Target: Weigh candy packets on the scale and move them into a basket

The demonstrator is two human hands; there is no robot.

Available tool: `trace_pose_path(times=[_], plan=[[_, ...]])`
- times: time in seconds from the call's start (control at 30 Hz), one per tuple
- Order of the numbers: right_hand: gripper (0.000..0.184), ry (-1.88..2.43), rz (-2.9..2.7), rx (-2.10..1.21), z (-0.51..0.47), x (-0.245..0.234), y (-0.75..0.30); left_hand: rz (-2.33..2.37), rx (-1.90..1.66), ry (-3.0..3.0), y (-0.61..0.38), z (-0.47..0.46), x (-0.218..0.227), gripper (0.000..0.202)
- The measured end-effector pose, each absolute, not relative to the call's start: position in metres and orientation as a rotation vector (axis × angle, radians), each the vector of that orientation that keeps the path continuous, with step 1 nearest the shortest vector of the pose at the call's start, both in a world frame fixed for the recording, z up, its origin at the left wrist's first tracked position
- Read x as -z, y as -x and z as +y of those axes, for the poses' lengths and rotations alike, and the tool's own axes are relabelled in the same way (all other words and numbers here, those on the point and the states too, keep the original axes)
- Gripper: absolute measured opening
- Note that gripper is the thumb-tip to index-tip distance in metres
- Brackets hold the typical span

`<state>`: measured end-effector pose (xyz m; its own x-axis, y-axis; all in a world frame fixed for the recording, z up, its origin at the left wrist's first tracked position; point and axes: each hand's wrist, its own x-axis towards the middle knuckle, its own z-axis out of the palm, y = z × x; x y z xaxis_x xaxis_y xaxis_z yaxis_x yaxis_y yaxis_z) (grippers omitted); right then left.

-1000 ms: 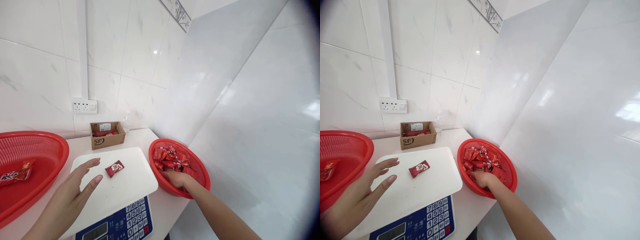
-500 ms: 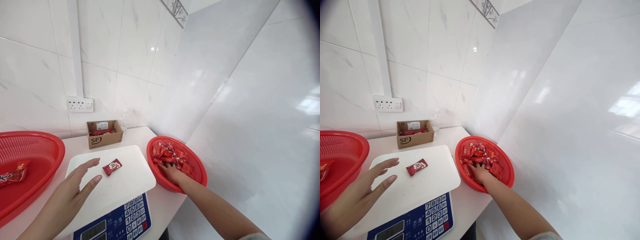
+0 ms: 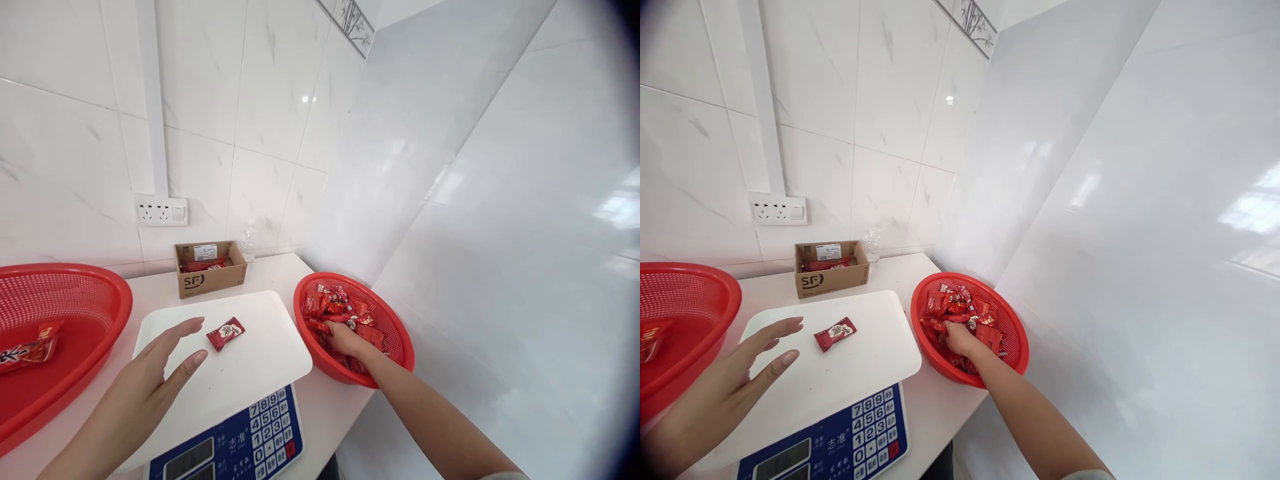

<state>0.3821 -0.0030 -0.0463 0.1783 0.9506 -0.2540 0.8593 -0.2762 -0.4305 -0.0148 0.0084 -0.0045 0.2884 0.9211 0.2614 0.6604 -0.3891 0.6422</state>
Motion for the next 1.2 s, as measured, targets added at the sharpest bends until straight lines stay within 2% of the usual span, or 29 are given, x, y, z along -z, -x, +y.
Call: trace_pose_path(times=[0.2, 0.4, 0.67, 0.87, 1.03, 1.2], plan=[[0.012, 2.038, -1.429, -1.024, -0.007, 0.033, -0.374, 1.416, -0.848, -2.177, 0.013, 0.007, 0.000, 0.049], [0.028, 1.932, -1.193, -1.010, -0.015, 0.016, -0.375, 1.414, -0.814, -2.179, 0.012, 0.006, -0.001, 0.049], [0.031, 1.796, -0.960, -1.013, -0.011, 0.019, -0.383, 1.422, -0.748, -2.161, 0.012, 0.007, 0.000, 0.050], [0.021, 1.651, -0.799, -1.059, -0.007, 0.022, -0.388, 1.432, -0.720, -2.159, 0.011, 0.007, 0.000, 0.049], [0.034, 1.523, -0.748, -1.107, -0.008, 0.020, -0.387, 1.426, -0.747, -2.178, 0.011, 0.006, -0.001, 0.049], [0.021, 1.441, -0.675, -1.123, -0.009, 0.017, -0.387, 1.433, -0.731, -2.182, 0.008, 0.006, -0.002, 0.049]])
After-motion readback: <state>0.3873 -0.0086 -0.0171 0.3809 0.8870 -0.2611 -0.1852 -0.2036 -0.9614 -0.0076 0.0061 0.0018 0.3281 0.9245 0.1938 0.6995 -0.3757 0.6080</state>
